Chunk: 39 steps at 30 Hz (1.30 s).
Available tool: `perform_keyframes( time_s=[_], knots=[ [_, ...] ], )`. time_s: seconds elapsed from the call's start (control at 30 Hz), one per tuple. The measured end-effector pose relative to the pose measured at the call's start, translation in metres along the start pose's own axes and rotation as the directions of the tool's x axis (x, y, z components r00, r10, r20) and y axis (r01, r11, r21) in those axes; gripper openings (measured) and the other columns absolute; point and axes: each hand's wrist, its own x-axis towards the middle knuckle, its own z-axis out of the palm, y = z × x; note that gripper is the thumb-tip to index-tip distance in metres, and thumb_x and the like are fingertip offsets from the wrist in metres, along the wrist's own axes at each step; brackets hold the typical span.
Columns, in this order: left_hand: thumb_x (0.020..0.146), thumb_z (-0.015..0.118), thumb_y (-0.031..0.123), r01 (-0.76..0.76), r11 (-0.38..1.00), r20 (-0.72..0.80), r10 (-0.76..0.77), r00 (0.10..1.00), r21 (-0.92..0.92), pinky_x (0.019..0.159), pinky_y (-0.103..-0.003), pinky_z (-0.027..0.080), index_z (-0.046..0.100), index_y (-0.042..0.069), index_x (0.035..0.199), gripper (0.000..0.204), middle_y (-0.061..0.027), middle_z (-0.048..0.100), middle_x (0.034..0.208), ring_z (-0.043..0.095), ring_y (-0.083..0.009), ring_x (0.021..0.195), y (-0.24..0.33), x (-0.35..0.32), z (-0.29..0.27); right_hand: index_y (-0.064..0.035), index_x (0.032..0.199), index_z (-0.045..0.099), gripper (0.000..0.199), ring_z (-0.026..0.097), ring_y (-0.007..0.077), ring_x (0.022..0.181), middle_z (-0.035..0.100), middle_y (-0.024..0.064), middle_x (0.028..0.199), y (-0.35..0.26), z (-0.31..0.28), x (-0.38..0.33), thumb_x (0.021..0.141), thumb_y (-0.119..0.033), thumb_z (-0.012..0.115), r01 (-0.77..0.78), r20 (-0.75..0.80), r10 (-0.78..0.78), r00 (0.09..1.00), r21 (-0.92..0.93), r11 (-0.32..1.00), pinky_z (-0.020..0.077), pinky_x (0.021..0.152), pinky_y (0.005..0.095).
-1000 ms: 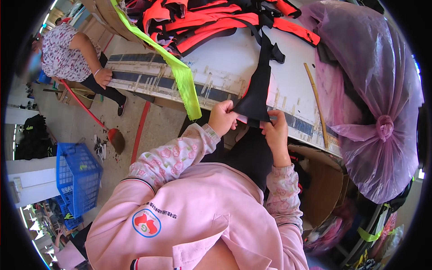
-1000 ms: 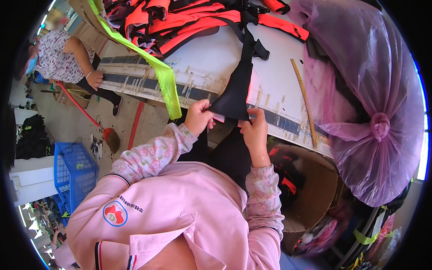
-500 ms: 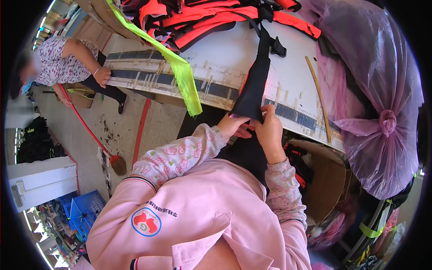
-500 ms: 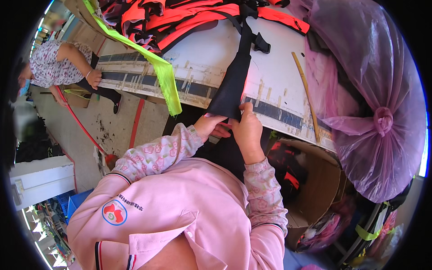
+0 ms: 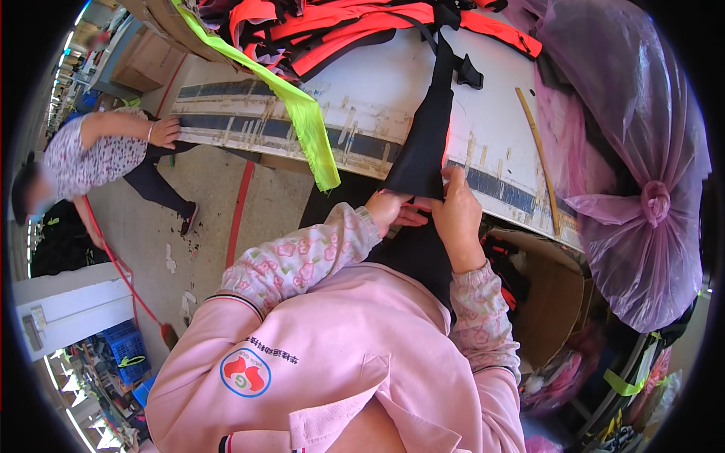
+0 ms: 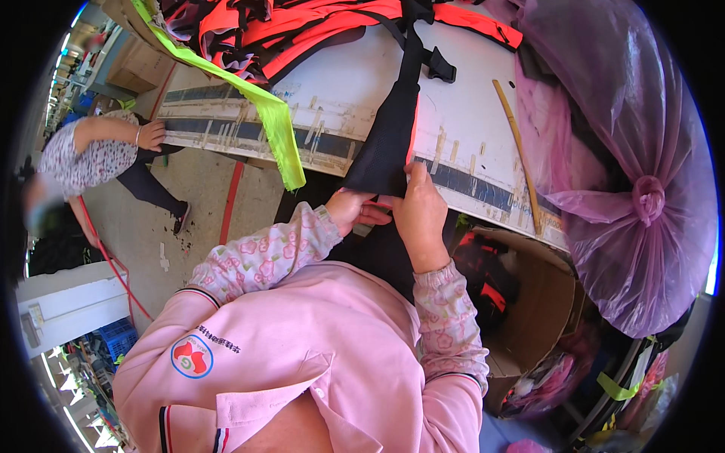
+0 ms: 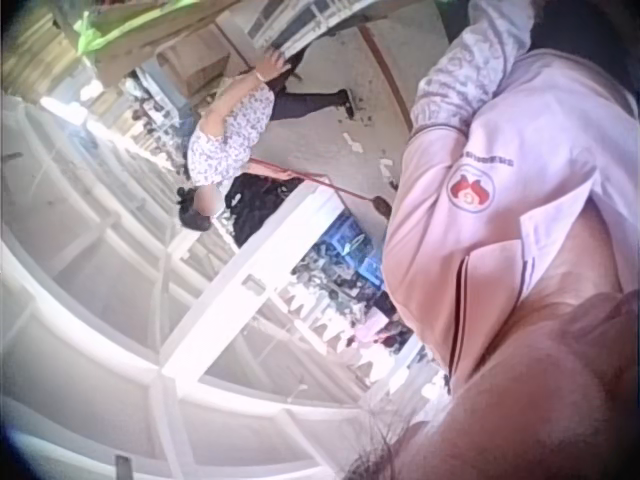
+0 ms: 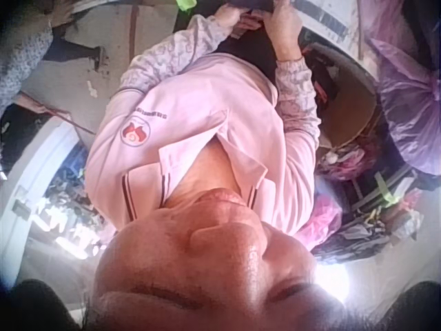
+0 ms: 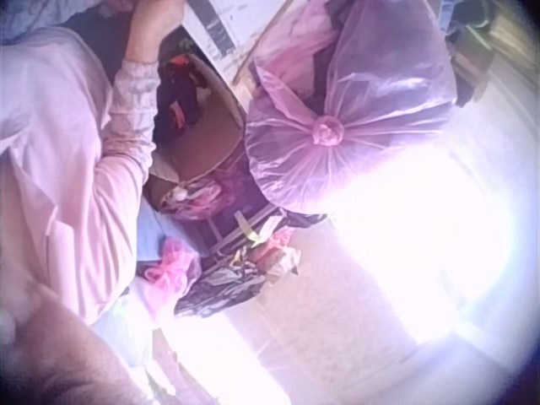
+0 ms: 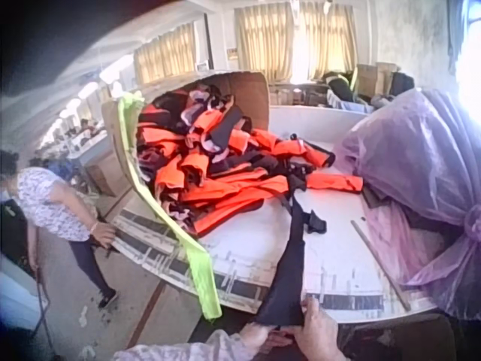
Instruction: The recorder is assembling and preparing straps and padding components for life jackets using manual tools.
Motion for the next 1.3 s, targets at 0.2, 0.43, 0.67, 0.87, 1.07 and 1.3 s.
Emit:
perform_keyframes(
  time_s=[0.2,0.43,0.67,0.87,1.07,1.3],
  knots=[
    [0.086,0.041,0.015,-0.067,0.991,0.031,0.071,0.997,-0.117,0.061,-0.035,0.056,0.063,-0.003,0.097,0.03,-0.0163,0.066,0.086,0.066,-0.0276,0.065,-0.042,0.021,-0.015,-0.0044,0.123,0.045,0.07,0.057,0.0317,0.103,0.059,0.0167,0.111,0.005,0.024,0.0,0.06,-0.008,0.077,0.192,0.038,-0.193,0.98,0.024,0.981,0.0455,0.086,0.0374],
    [0.083,0.045,0.041,-0.131,0.984,0.056,0.138,0.989,-0.118,0.053,-0.036,0.054,0.064,0.009,0.099,0.04,-0.0136,0.066,0.086,0.065,-0.0255,0.061,-0.048,0.044,-0.005,-0.006,0.113,0.043,0.054,0.058,0.0366,0.088,0.06,0.0171,0.094,0.01,0.021,0.0,0.069,-0.01,0.073,0.091,0.118,-0.089,0.989,-0.014,0.996,0.0441,0.07,0.0415],
    [0.085,0.044,0.038,-0.106,0.988,0.278,0.134,0.951,-0.112,0.051,-0.038,0.054,0.065,0.009,0.097,0.038,-0.0131,0.067,0.086,0.066,-0.026,0.062,-0.052,0.069,-0.007,-0.0013,0.114,0.041,0.043,0.055,0.0301,0.086,0.055,0.0149,0.098,0.028,0.015,0.012,0.078,-0.008,0.064,0.085,0.288,-0.147,0.946,0.219,0.972,0.0446,0.073,0.0393],
    [0.092,0.032,0.033,0.015,0.996,0.545,0.038,0.837,-0.092,0.076,-0.044,0.051,0.06,0.008,0.111,0.042,-0.0148,0.061,0.106,0.062,-0.0361,0.091,-0.069,0.129,-0.021,0.0003,0.132,0.038,0.061,0.04,0.0392,0.122,0.045,0.0202,0.131,-0.065,-0.048,0.041,0.089,-0.04,0.052,0.439,0.191,-0.424,0.885,-0.042,0.898,0.033,0.099,0.0501],
    [0.092,0.021,0.035,-0.028,0.999,0.667,0.04,0.744,-0.028,0.094,-0.048,0.039,0.041,0.009,0.132,0.052,-0.0204,0.046,0.128,0.05,-0.0411,0.112,-0.07,0.124,-0.019,0.0002,0.138,0.025,0.061,0.031,0.0364,0.129,0.031,0.0229,0.139,-0.045,0.006,0.097,0.092,-0.033,0.047,0.59,-0.092,-0.677,0.73,-0.414,0.693,0.0283,0.105,0.044],
    [0.092,0.022,0.036,0.16,0.986,0.594,-0.108,0.797,-0.036,0.098,-0.046,0.035,0.037,0.009,0.135,0.053,-0.0158,0.042,0.135,0.048,-0.0371,0.117,-0.042,0.079,-0.023,-0.002,0.14,0.024,0.066,0.023,0.0353,0.133,0.024,0.0181,0.144,0.035,0.076,0.115,0.093,-0.046,0.039,0.396,0.251,-0.319,0.914,-0.726,0.563,0.0209,0.108,0.0432]
  ],
)
